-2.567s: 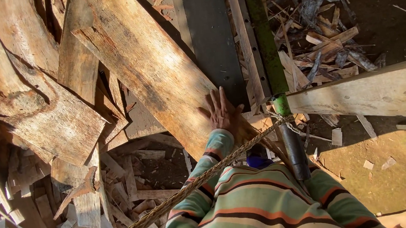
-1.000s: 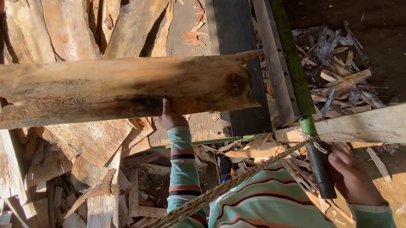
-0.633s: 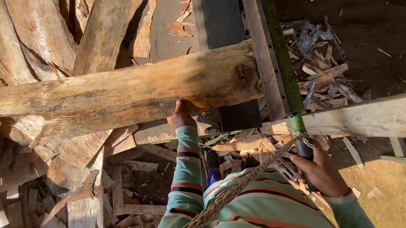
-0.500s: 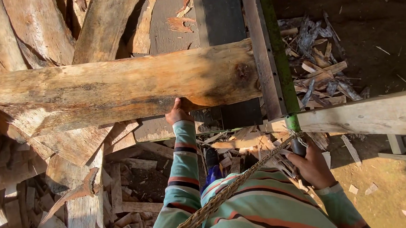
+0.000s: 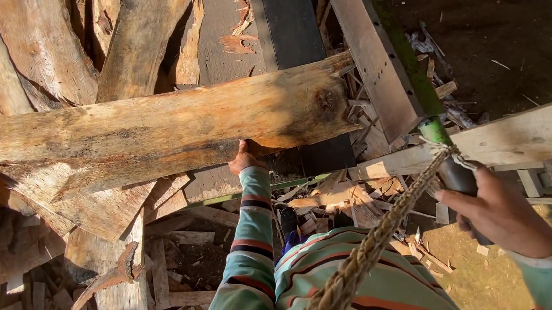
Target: Trim thin sheets of wood or bark using a manual guillotine-style cutter.
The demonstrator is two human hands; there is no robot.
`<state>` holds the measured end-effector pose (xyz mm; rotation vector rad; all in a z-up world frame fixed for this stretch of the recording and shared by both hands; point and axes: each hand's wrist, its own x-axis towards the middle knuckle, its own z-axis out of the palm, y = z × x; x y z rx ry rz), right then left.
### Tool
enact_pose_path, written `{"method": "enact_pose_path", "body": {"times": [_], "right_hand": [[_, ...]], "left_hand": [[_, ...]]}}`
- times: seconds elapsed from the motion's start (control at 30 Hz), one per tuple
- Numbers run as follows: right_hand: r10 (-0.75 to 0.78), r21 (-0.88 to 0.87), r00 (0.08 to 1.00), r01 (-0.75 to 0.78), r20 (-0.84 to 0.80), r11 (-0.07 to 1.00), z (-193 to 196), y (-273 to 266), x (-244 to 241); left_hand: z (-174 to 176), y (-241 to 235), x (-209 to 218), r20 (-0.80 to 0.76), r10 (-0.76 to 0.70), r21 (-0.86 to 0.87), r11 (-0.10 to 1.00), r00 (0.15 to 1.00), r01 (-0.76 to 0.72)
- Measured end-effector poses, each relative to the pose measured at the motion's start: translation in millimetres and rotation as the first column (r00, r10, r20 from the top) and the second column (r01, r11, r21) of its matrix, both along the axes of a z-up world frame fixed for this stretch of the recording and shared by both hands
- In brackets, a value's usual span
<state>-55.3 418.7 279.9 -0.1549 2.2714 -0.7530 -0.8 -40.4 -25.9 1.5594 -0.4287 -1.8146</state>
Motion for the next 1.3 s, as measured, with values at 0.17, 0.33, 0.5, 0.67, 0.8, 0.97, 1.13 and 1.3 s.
{"method": "enact_pose_path", "body": {"times": [0.17,0.33,0.5,0.67,0.8,0.97,1.13,1.3], "right_hand": [[0.065,-0.242,0.981,-0.109,-0.181,0.964,-12,22,-8],[-0.181,0.024,0.979,0.184,-0.093,0.983,-267,-13,41],[-0.165,0.013,0.986,0.164,0.003,0.986,-269,-17,43],[-0.230,-0.047,0.963,0.238,0.140,0.970,-112,-32,32],[-0.121,-0.088,0.993,0.122,0.010,0.989,-89,-18,23],[-0.118,-0.071,0.990,0.124,0.082,0.990,-99,-11,14],[-0.188,-0.025,0.971,0.194,0.148,0.981,-124,-16,7],[-0.152,0.075,0.983,0.144,0.102,0.987,-143,-6,0]], "left_hand": [[-2,3,6,0.117,-0.023,0.011,1.000,0.993,0.022],[-10,-6,8,0.217,-0.092,0.071,0.994,0.972,0.079],[-11,-10,7,0.249,-0.102,0.109,0.991,0.963,0.076],[-20,-11,8,-0.110,0.114,-0.048,0.992,0.987,-0.120],[29,-2,47,-0.035,0.012,0.030,0.999,0.999,-0.011],[95,-2,88,-0.406,-0.354,-0.445,0.882,0.842,0.156],[109,-60,96,-0.341,-0.604,-0.520,0.759,0.720,0.391],[28,-136,66,-0.144,-0.717,-0.436,0.665,0.682,0.607]]}}
